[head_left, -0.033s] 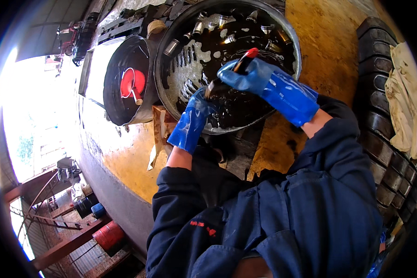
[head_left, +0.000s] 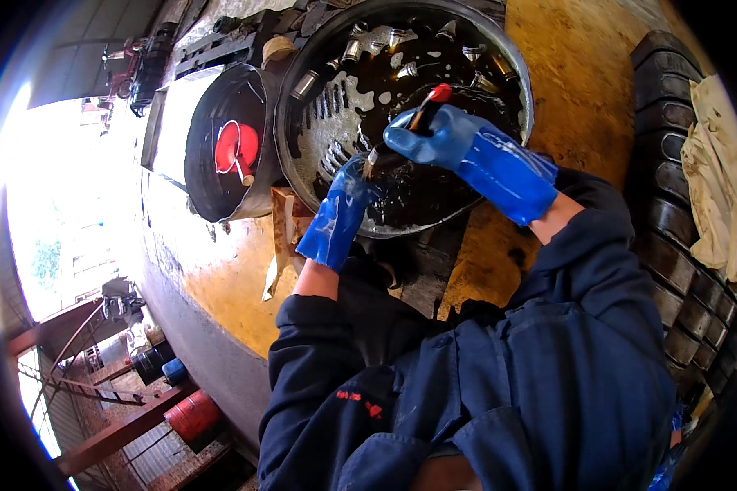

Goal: The person sits on the floor and cleans small cylindrical metal parts submerged in a dark liquid within a large basin. They use a small brush to scrub the parts and then place them into a separate container.

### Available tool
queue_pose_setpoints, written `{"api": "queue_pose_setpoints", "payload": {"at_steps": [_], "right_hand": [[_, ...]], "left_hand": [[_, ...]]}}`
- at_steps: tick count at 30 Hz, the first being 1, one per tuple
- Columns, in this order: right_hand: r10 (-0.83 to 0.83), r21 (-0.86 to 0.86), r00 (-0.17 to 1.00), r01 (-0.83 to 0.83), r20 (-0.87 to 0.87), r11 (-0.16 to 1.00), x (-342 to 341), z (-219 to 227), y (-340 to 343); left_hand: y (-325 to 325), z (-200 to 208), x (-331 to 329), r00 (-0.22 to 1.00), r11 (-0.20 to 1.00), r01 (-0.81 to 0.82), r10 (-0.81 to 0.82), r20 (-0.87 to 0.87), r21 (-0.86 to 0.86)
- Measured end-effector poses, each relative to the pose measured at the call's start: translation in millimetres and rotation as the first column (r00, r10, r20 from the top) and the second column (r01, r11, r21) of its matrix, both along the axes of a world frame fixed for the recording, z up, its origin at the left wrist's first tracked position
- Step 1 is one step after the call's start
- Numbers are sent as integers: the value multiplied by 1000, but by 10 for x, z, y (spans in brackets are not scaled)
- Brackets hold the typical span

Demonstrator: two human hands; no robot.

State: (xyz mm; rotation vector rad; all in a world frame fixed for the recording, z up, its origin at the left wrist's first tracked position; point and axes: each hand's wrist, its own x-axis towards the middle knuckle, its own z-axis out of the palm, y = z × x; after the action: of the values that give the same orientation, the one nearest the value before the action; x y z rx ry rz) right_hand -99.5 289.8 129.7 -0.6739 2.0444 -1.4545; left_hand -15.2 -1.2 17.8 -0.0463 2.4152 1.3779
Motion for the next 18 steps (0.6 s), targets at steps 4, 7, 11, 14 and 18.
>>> {"api": "queue_pose_setpoints", "payload": {"at_steps": [4,7,11,14,18], "right_hand": [[-173,155,984,164,45,974,5,-20,71],[-203,305,979,197,-11,932,2,-223,14],[-151,502,980,195,-127,843,103,-416,124],[-64,641,993,116,-104,759,34,-533,66],[-74,232,996,84,-52,969,-49,-91,148]], "left_hand": [[510,737,-120,993,938,81,-45,113,-336],[206,356,25,999,965,-24,16,-32,-263],[203,244,41,993,995,-96,94,67,18],[165,211,44,962,973,-154,109,249,170],[210,312,71,949,959,-152,74,305,240]]}}
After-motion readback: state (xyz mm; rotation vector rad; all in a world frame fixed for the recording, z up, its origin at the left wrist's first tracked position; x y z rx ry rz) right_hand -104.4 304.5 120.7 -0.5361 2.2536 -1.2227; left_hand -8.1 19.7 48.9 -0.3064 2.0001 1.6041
